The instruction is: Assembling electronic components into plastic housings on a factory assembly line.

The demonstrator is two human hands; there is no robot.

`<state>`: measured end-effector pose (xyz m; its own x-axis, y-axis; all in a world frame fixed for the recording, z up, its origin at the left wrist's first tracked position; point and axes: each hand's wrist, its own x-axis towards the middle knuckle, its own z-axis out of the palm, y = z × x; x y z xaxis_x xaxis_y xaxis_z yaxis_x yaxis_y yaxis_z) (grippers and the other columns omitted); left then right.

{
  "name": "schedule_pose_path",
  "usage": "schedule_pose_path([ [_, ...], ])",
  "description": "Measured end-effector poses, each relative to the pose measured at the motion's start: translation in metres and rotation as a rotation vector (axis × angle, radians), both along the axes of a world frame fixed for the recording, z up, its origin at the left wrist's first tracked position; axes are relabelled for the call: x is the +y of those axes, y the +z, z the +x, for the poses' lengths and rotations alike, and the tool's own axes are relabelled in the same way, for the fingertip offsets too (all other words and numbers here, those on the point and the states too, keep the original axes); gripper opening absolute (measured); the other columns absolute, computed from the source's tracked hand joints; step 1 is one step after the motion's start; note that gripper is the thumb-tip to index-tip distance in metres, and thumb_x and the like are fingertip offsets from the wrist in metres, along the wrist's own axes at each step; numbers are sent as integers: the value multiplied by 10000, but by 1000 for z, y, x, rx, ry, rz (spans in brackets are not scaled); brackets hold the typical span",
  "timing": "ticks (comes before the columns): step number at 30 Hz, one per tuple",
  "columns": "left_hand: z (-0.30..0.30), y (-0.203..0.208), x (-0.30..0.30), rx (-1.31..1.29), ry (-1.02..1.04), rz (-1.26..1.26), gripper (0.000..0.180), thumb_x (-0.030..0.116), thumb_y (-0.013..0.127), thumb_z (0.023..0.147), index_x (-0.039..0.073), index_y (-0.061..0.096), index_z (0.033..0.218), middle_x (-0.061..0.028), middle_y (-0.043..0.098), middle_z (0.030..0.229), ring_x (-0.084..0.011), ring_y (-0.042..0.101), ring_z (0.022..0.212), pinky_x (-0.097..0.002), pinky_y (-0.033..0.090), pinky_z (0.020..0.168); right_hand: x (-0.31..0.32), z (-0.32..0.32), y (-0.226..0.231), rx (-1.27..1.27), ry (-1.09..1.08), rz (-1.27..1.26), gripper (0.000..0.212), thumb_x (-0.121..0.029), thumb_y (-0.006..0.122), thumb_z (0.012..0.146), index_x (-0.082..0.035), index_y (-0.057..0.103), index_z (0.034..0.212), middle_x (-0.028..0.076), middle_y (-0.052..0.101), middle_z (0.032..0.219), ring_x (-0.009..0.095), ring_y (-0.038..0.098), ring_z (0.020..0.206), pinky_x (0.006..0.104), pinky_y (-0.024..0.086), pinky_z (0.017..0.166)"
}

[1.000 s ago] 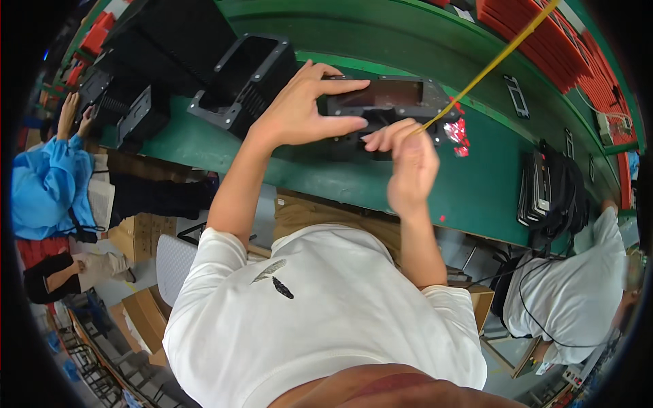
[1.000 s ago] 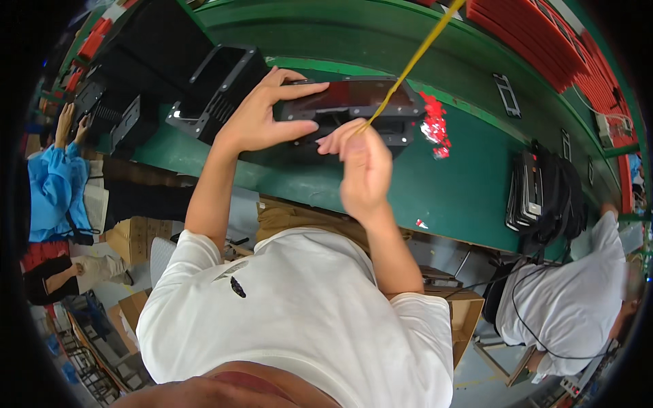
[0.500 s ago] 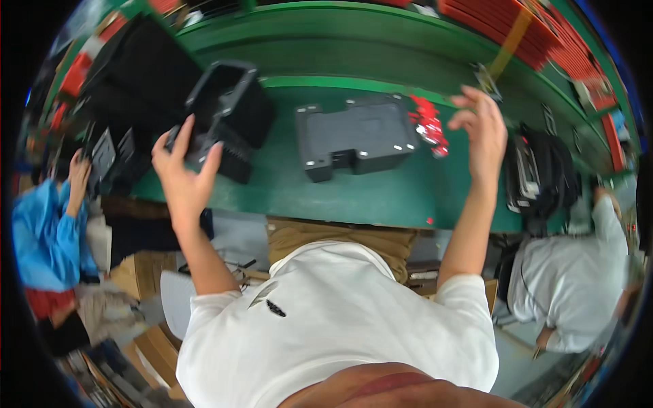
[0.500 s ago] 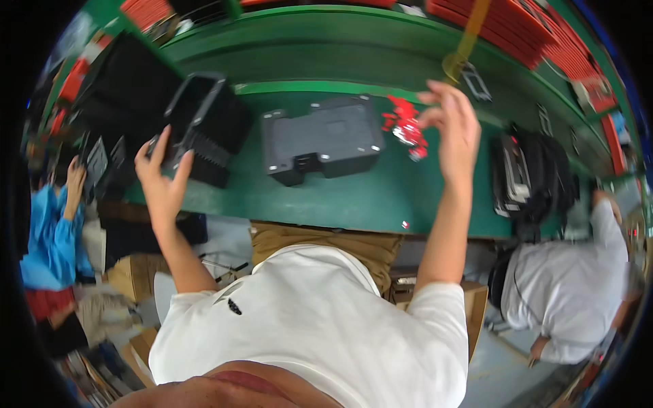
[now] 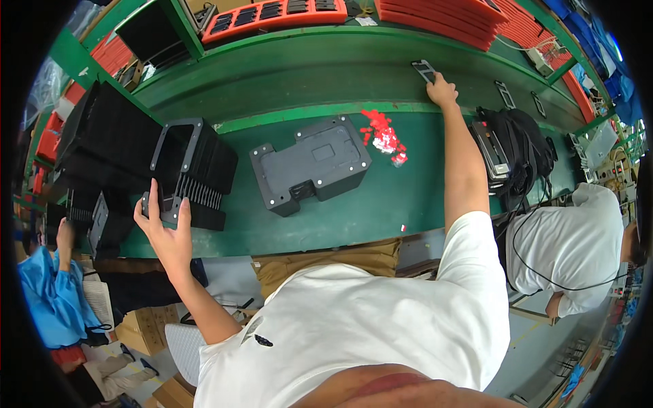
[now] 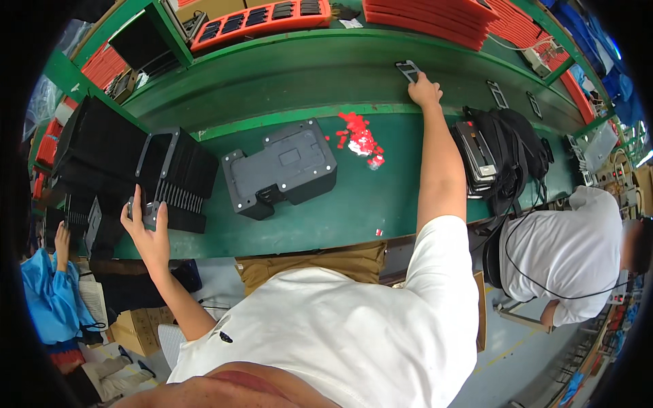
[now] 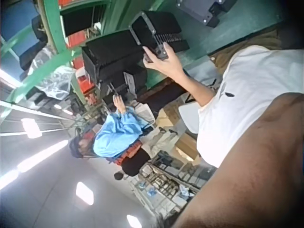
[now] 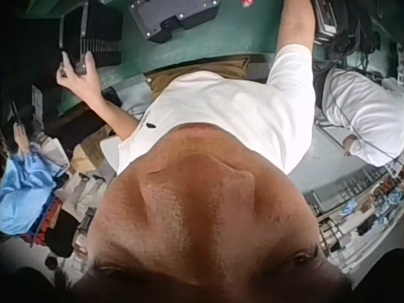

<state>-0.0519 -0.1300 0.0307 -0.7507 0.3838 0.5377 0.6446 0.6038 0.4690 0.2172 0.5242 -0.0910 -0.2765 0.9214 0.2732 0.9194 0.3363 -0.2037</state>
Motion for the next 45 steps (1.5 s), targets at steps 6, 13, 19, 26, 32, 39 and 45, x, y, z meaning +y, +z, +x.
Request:
schedule_pose_path([
  [6, -2, 6, 2, -69, -7, 5, 691, 270, 795, 842, 257, 554, 1490, -273, 385, 1438, -422, 498, 1257, -461, 429, 1070, -8, -75, -3, 204, 247, -165, 505, -359, 635, 861, -186, 662, 1334, 188, 707, 1250, 438, 632, 1191, 491, 507, 1005],
  [13, 1, 3, -2, -19, 13, -8, 707, 263, 813, 815, 258, 566, 1477, -261, 390, 1429, -413, 527, 1214, -446, 446, 1048, -90, -146, 22, -176, 142, -50, 375, -292, 664, 867, -98, 739, 1179, 184, 703, 1274, 409, 666, 1178, 487, 520, 1000],
  [19, 2, 8, 5, -62, 9, 28, 716, 257, 837, 790, 251, 585, 1460, -243, 390, 1426, -396, 549, 1190, -427, 464, 1022, -100, -142, 26, -126, -24, -221, 374, -291, 673, 884, -70, 738, 1178, 182, 699, 1285, 377, 654, 1223, 459, 523, 1003],
  [26, 1, 9, 4, -109, 3, 66, 708, 273, 844, 789, 240, 594, 1451, -244, 385, 1438, -404, 545, 1206, -439, 463, 1029, -116, -109, 61, 112, 238, -229, 341, -320, 737, 858, -27, 765, 1032, 144, 771, 1025, 272, 743, 936, 360, 564, 806],
  [32, 34, 21, 23, 384, 57, -108, 700, 319, 845, 789, 189, 608, 1435, -262, 381, 1514, -490, 422, 1377, -545, 373, 1125, -302, -64, 146, 406, 635, -316, 211, -188, 771, 832, 10, 745, 900, 138, 731, 749, 190, 707, 683, 300, 532, 661],
  [39, 74, 11, 72, 133, -569, -52, 608, 433, 850, 768, 106, 717, 1263, -206, 457, 1508, -504, 329, 1452, -589, 298, 1175, -392, -66, 135, 143, 651, 168, 148, -172, 769, 850, -27, 742, 843, 84, 685, 750, 308, 624, 789, 436, 477, 728],
  [45, 85, -2, 94, 174, -533, -201, 587, 492, 856, 736, 90, 750, 1150, -194, 468, 1511, -502, 332, 1455, -594, 303, 1174, -408, -61, 134, 112, 624, 297, 138, -169, 769, 855, -35, 745, 836, 79, 663, 851, 306, 576, 894, 439, 427, 750],
])
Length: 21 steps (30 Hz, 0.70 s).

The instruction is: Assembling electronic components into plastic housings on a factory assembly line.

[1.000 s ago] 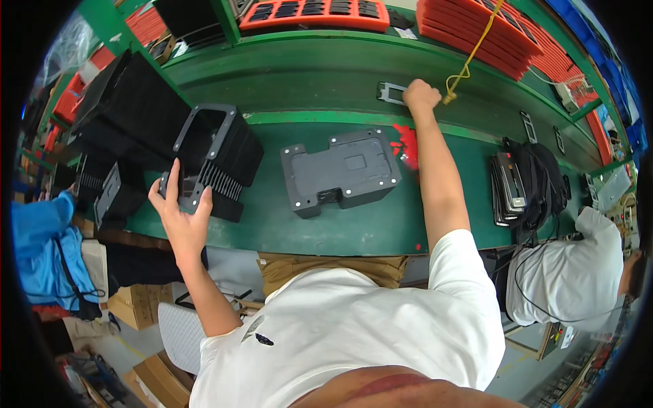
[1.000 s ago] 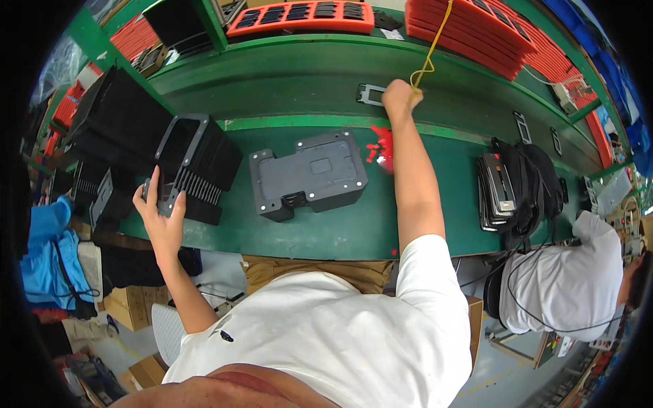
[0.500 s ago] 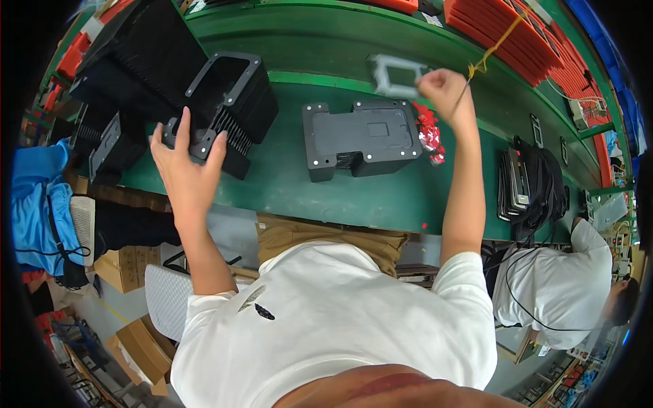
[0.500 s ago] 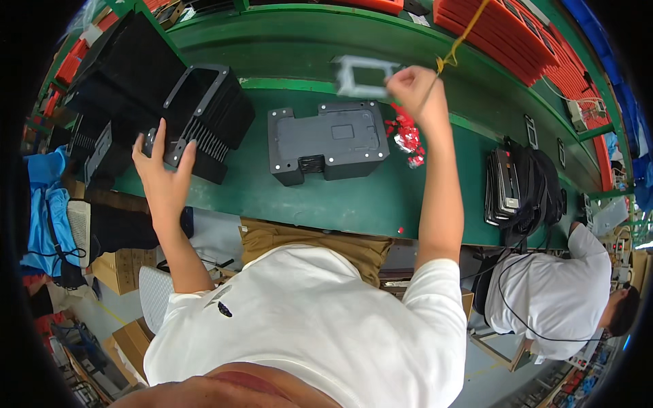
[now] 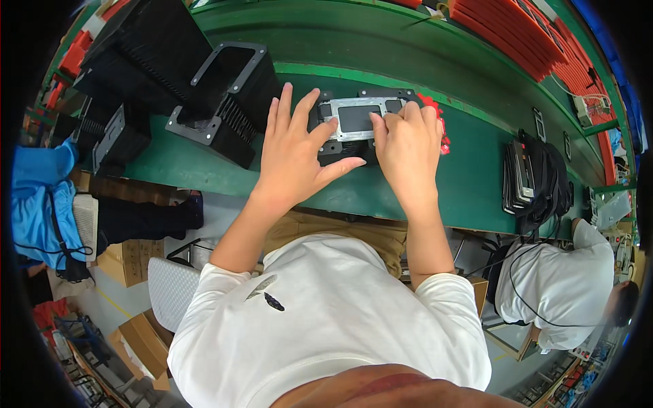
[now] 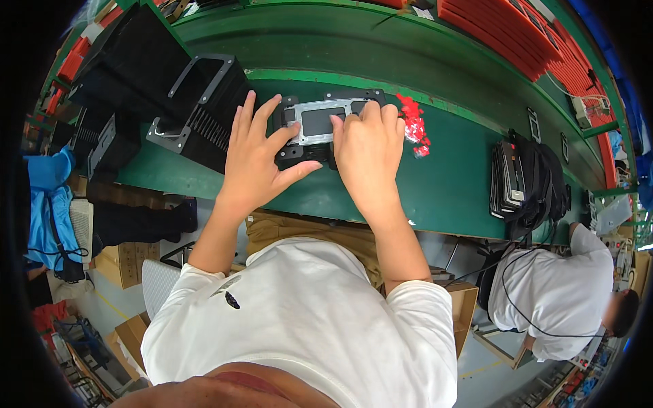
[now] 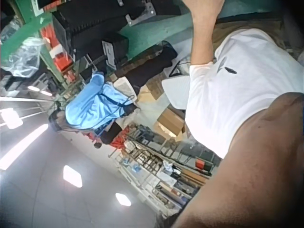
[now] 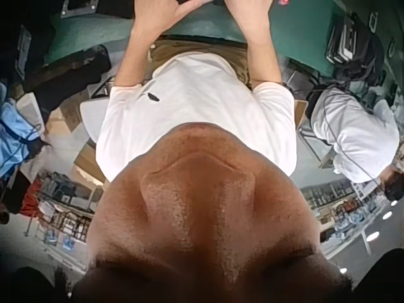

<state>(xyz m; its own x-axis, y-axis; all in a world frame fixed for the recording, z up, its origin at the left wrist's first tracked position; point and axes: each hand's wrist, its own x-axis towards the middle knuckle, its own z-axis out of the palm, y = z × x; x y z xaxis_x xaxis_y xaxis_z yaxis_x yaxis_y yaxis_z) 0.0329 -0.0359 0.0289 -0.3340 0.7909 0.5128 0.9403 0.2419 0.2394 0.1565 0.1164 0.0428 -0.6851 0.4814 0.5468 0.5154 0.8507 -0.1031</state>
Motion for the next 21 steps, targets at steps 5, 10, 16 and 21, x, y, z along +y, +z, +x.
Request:
schedule_pose_path([
  [5, -3, 17, 11, 45, -45, -41, 610, 506, 848, 727, 68, 743, 1139, -209, 487, 1489, -503, 344, 1445, -590, 303, 1173, 30, 30, -5, 99, 171, -178, 141, -157, 745, 878, -21, 758, 914, 80, 657, 907, 292, 571, 937, 411, 452, 817],
  [10, -10, 7, -50, -293, -275, 210, 462, 161, 684, 882, 2, 662, 1315, -244, 483, 1512, -418, 432, 1431, -497, 313, 1191, 105, 110, -14, 360, 28, -188, 191, -128, 727, 876, -22, 763, 1031, 109, 716, 1011, 313, 645, 980, 412, 504, 877],
  [16, -40, -31, -91, -589, -161, 444, 337, 91, 526, 987, -90, 645, 1246, -233, 582, 1336, -341, 596, 1259, -436, 456, 1096, 196, 256, -56, -189, -742, 211, 243, -204, 739, 863, -84, 761, 1074, 137, 737, 930, 311, 697, 931, 468, 525, 829],
  [21, -19, -18, -82, -612, -327, 504, 290, 98, 520, 996, -82, 654, 1180, -212, 596, 1266, -325, 641, 1148, -427, 514, 1028, 193, 247, -46, -112, -698, 313, 213, -200, 720, 899, -89, 759, 1077, 124, 735, 832, 322, 704, 770, 473, 529, 699],
])
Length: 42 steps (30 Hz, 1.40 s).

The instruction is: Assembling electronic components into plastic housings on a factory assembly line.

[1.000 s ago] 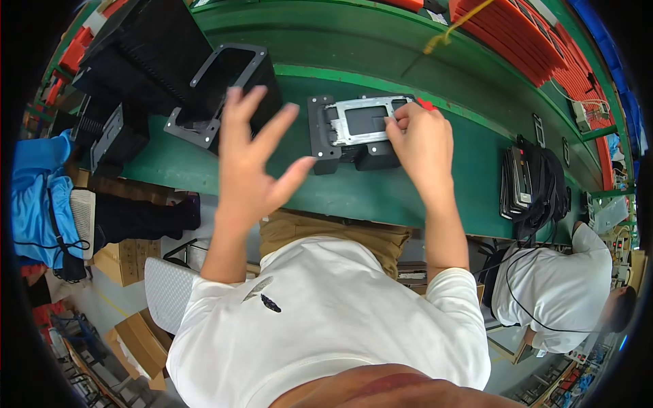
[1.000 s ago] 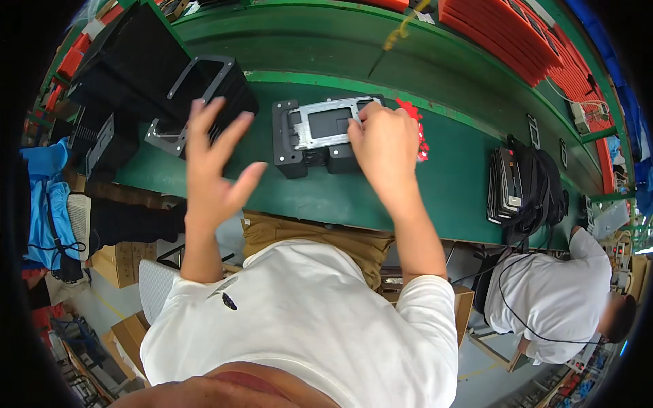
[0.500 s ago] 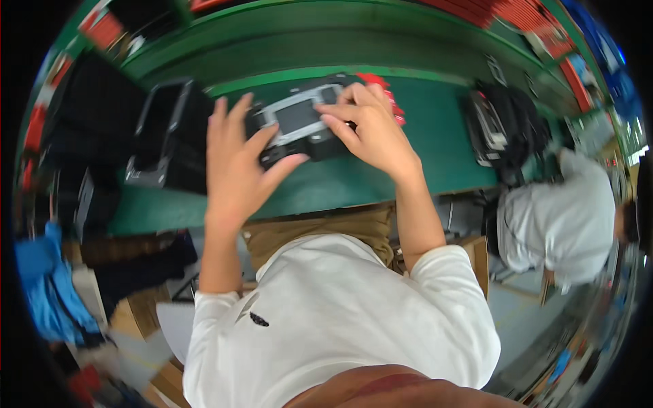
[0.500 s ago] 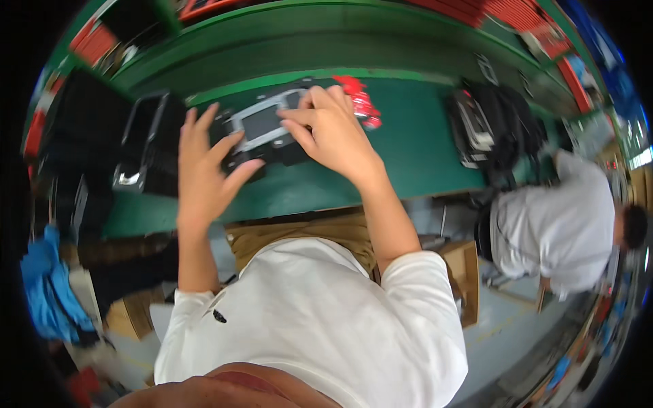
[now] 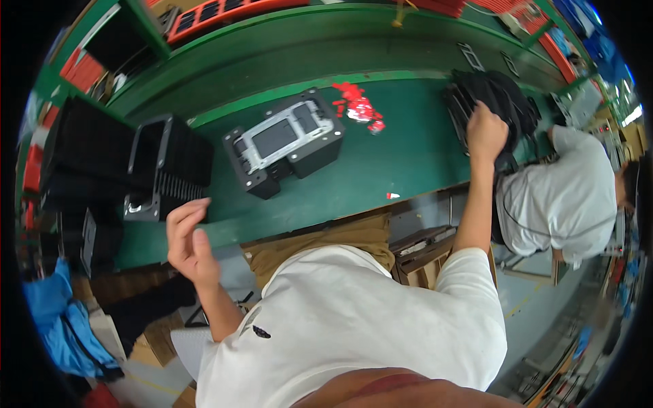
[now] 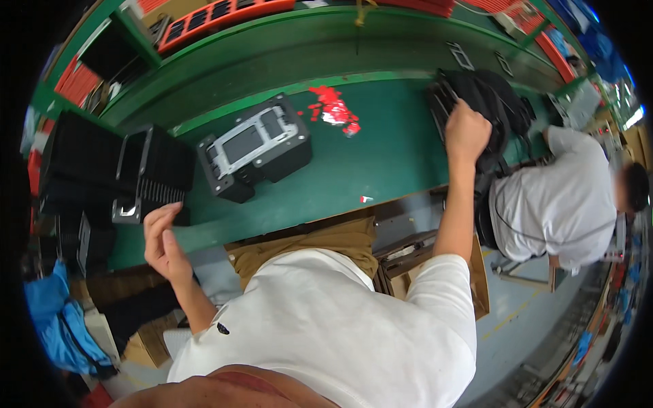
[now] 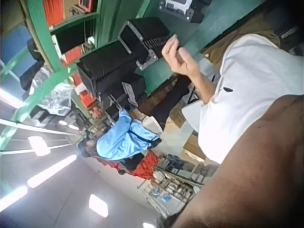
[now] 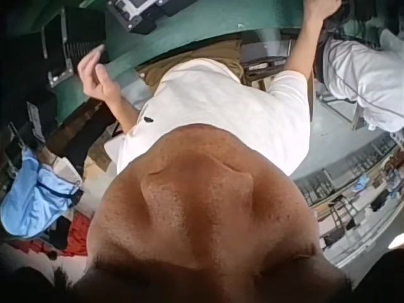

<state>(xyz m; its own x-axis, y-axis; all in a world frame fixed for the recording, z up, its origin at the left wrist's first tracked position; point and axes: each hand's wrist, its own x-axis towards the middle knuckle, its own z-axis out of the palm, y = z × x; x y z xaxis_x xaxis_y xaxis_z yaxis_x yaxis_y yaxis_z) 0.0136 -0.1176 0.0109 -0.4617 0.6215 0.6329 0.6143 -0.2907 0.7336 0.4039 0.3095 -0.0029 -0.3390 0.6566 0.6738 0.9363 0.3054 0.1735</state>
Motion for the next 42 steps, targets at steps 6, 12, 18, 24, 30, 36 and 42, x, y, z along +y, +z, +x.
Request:
schedule_pose_path([
  [6, 62, 24, 69, -503, -494, 33, 747, 277, 649, 956, 41, 323, 1586, -243, 406, 1476, -372, 580, 1257, -495, 506, 1022, -137, -98, 51, 614, 682, 256, 203, 4, 638, 946, 23, 739, 1122, 170, 762, 992, 314, 734, 865, 382, 570, 771],
  [12, 73, 1, 90, -31, -489, 44, 958, 351, 780, 864, 92, 262, 1628, -235, 306, 1576, -374, 550, 1260, -499, 496, 1016, -225, -177, 49, 680, 1670, -585, 260, -126, 706, 930, 49, 668, 1119, 166, 700, 1079, 275, 669, 922, 382, 533, 852],
  [18, 77, -17, 76, 372, -181, -57, 832, 297, 830, 809, 183, 409, 1518, -254, 387, 1538, -431, 589, 1160, -477, 550, 878, -243, -189, 24, 1592, 1372, -1292, 249, -187, 741, 930, 0, 638, 1057, 130, 643, 1047, 224, 593, 991, 311, 456, 903],
  [24, 80, -11, 56, 352, -193, -162, 858, 237, 862, 766, 280, 449, 1517, -203, 412, 1515, -390, 602, 1073, -434, 585, 757, -238, -180, 18, 1390, 1515, -1498, 306, -288, 754, 940, -62, 550, 914, 81, 609, 1016, 212, 599, 917, 313, 480, 865],
  [30, 68, 6, 31, -855, -610, -98, 792, 359, 729, 933, 177, 322, 1588, -206, 425, 1530, -336, 648, 1062, -366, 610, 694, -158, -175, 47, 1280, 1521, -1217, 243, -173, 685, 973, -73, 543, 803, 45, 551, 809, 185, 538, 774, 284, 416, 705],
  [36, 41, 15, 37, -1012, -706, 43, 741, 566, 348, 1062, 98, 215, 1621, -251, 411, 1543, -334, 672, 1055, -371, 632, 655, -26, -154, -58, 430, 564, -788, 183, -189, 641, 1013, -24, 654, 935, -5, 599, 762, 127, 553, 666, 307, 455, 612],
  [42, 33, 12, 53, -1020, -699, 26, 825, 643, 122, 1058, 25, 247, 1590, -265, 465, 1494, -344, 691, 1008, -407, 642, 622, -124, -178, 22, 781, 878, -830, 154, -100, 660, 964, -7, 676, 1086, 54, 688, 793, 105, 637, 687, 244, 497, 614],
])
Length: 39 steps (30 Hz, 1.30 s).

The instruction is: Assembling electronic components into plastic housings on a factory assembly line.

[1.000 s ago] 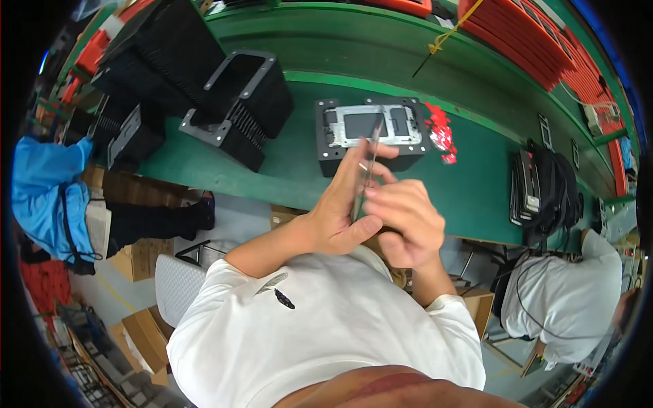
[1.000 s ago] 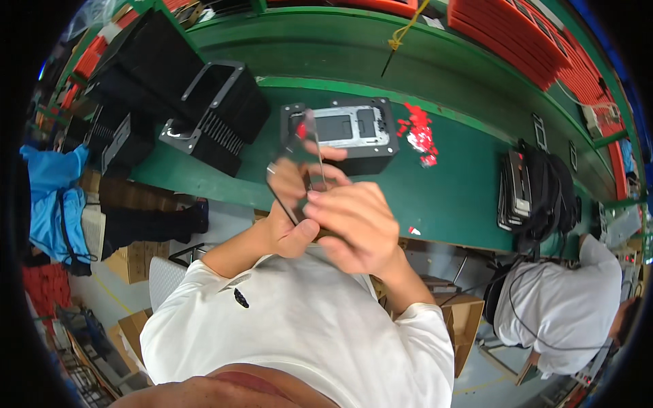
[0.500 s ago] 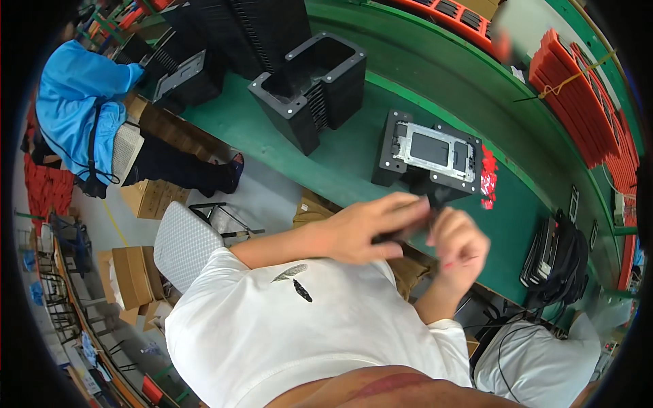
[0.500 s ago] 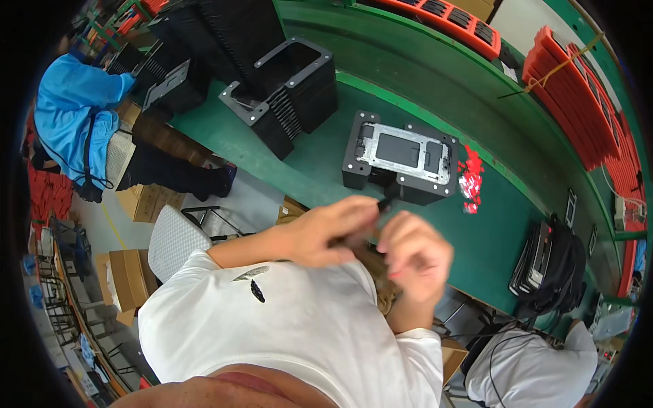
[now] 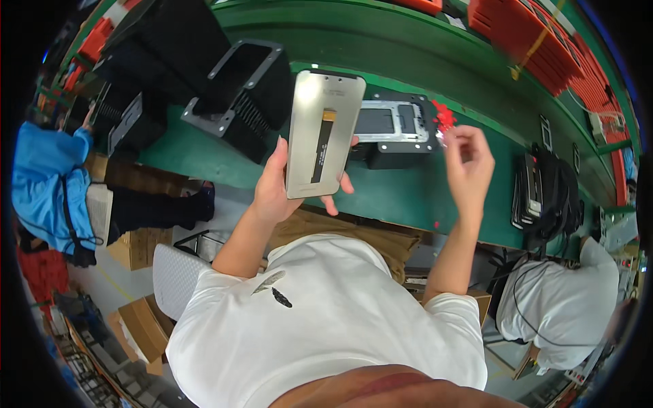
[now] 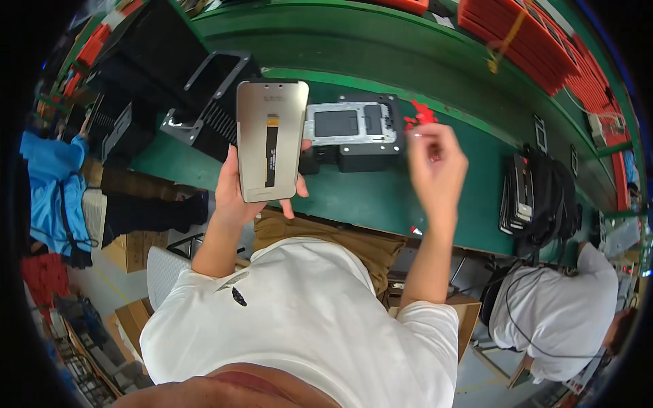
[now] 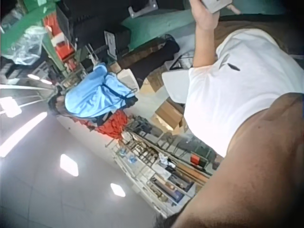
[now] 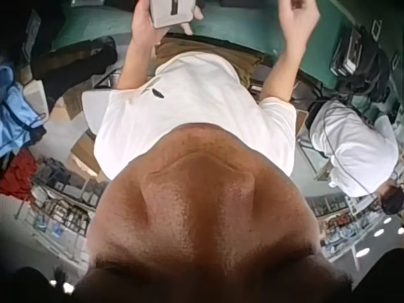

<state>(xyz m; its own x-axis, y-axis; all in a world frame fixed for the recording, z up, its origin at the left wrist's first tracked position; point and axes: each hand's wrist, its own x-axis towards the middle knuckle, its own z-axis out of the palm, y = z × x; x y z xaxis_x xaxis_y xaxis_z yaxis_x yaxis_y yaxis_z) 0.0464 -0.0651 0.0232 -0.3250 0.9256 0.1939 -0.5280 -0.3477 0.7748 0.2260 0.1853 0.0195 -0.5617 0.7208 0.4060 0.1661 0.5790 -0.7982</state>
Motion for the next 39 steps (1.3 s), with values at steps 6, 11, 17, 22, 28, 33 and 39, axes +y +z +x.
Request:
schedule_pose_path([
  [6, 4, -3, 11, 74, -103, -125, 817, 627, 182, 1065, -4, 338, 1560, -274, 528, 1424, -326, 690, 1006, -369, 623, 668, -74, -19, 30, 254, 887, -689, 485, -55, 656, 948, -16, 551, 1421, 82, 709, 817, 106, 657, 648, 240, 511, 530],
  [11, -9, 16, 14, 519, 146, -140, 679, 503, 428, 1050, -8, 457, 1496, -224, 594, 1320, -296, 666, 1030, -349, 576, 808, -37, -18, 31, -239, 1079, -411, 298, -110, 678, 967, -41, 690, 1257, 35, 720, 838, 82, 667, 673, 238, 510, 531],
  [17, -39, 31, 44, 1381, 585, -189, 686, 361, 737, 923, 34, 514, 1483, -151, 655, 1253, -294, 618, 1101, -379, 497, 977, 28, -13, 9, 44, 325, -363, 317, -253, 628, 1029, -50, 701, 1261, 23, 727, 934, 80, 646, 782, 229, 507, 691],
  [22, -41, 17, 84, 1421, 468, -315, 768, 327, 821, 851, 84, 501, 1505, -139, 655, 1269, -304, 578, 1182, -398, 458, 1038, 24, -30, -12, 204, 170, -508, 414, -319, 599, 1046, -67, 640, 1372, 68, 711, 1119, 98, 615, 965, 256, 491, 875],
  [28, -34, 15, 104, 1529, 453, -317, 790, 294, 829, 839, 98, 481, 1520, -128, 657, 1276, -294, 582, 1185, -399, 454, 1052, 19, -30, -12, 102, 203, -703, 509, -317, 589, 1051, -81, 527, 1497, 121, 601, 1399, 144, 543, 1204, 300, 425, 1032],
  [33, -32, 14, 100, 1643, 500, -262, 828, 275, 853, 800, 79, 482, 1514, -131, 668, 1255, -303, 582, 1148, -406, 464, 1037, 18, -26, -27, 59, 264, -608, 548, -297, 567, 1061, -64, 456, 1544, 124, 542, 1467, 195, 503, 1328, 313, 378, 1114],
  [39, -29, 14, 92, 1588, 519, -225, 854, 333, 871, 761, 47, 509, 1480, -135, 682, 1183, -327, 574, 1094, -446, 419, 1053, 6, -26, -29, 91, 350, -660, 572, -259, 543, 1071, -32, 385, 1572, 128, 523, 1479, 198, 473, 1366, 300, 340, 1145],
])
